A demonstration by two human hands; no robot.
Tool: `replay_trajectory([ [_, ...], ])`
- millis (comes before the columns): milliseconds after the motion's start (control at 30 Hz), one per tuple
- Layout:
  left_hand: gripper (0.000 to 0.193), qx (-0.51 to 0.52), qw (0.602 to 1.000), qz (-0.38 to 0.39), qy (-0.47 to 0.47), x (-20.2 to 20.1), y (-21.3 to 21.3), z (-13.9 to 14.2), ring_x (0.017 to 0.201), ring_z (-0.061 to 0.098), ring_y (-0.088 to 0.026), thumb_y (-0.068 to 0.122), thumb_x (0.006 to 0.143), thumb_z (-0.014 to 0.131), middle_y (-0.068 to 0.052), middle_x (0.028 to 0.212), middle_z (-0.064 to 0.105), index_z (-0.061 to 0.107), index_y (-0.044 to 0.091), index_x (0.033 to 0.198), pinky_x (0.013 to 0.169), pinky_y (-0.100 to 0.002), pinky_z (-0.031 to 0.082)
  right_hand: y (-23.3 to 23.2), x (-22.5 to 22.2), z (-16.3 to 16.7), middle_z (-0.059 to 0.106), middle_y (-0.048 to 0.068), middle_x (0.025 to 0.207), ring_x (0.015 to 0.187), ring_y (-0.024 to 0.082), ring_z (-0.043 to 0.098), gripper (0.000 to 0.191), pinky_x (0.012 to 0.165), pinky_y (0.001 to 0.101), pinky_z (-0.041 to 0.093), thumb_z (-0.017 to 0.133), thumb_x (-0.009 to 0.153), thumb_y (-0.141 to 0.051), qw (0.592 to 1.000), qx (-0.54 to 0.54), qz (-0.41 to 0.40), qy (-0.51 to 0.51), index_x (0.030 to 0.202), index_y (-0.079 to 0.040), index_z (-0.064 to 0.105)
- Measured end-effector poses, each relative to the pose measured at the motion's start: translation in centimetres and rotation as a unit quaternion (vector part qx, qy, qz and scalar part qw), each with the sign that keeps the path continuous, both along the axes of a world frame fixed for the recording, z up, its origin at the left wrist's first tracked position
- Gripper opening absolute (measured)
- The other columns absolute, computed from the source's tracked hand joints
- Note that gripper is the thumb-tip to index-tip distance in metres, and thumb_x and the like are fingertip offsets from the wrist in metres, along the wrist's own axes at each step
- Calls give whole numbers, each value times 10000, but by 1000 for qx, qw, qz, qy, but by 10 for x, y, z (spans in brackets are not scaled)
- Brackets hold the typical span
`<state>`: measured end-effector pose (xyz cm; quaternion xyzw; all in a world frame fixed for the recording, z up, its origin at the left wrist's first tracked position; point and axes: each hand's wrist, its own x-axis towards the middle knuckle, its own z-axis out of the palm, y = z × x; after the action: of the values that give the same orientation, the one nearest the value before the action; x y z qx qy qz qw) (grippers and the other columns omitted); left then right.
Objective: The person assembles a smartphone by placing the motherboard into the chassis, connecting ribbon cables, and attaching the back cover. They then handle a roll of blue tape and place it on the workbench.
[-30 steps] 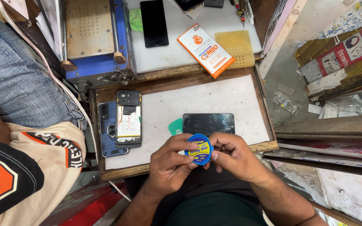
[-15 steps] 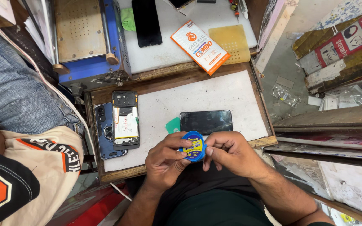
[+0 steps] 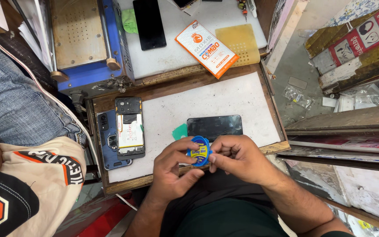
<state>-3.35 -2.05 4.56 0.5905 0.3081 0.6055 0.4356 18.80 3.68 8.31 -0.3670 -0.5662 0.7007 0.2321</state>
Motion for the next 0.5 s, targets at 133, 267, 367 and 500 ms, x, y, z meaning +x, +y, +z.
replay_trajectory([
  [133, 357, -45, 978, 101, 175, 3, -1, 18, 1223, 688, -294, 189, 833, 879, -145, 1315, 624, 637, 40, 1050, 1008, -402, 612, -3, -9, 8, 746, 49, 769, 676, 118, 689, 108, 579, 244, 539, 747, 921, -135, 971, 215, -8, -107, 961, -35, 735],
  [267, 489, -105, 984, 65, 125, 0, -2, 37, 1264, 646, -320, 141, 852, 804, -183, 1431, 509, 574, 31, 1269, 1033, -407, 600, 2, -11, 15, 759, 47, 850, 763, 142, 758, 105, 647, 274, 605, 729, 910, -123, 952, 293, 11, -90, 978, -44, 716],
  [367, 533, -74, 978, 52, 186, -3, 1, 44, 1287, 656, -336, 97, 839, 783, -199, 1423, 579, 606, 37, 1338, 1058, -418, 578, 4, -12, 18, 760, 59, 868, 769, 167, 764, 115, 643, 289, 613, 716, 914, -129, 952, 292, 25, -91, 987, -40, 708],
  [500, 489, -50, 974, 77, 207, -2, 0, 44, 1239, 705, -316, 69, 817, 777, -186, 1360, 665, 660, 52, 1291, 1034, -400, 597, 4, -12, 17, 754, 77, 884, 775, 192, 759, 116, 658, 306, 602, 698, 928, -120, 948, 304, 35, -81, 1006, -34, 693],
])
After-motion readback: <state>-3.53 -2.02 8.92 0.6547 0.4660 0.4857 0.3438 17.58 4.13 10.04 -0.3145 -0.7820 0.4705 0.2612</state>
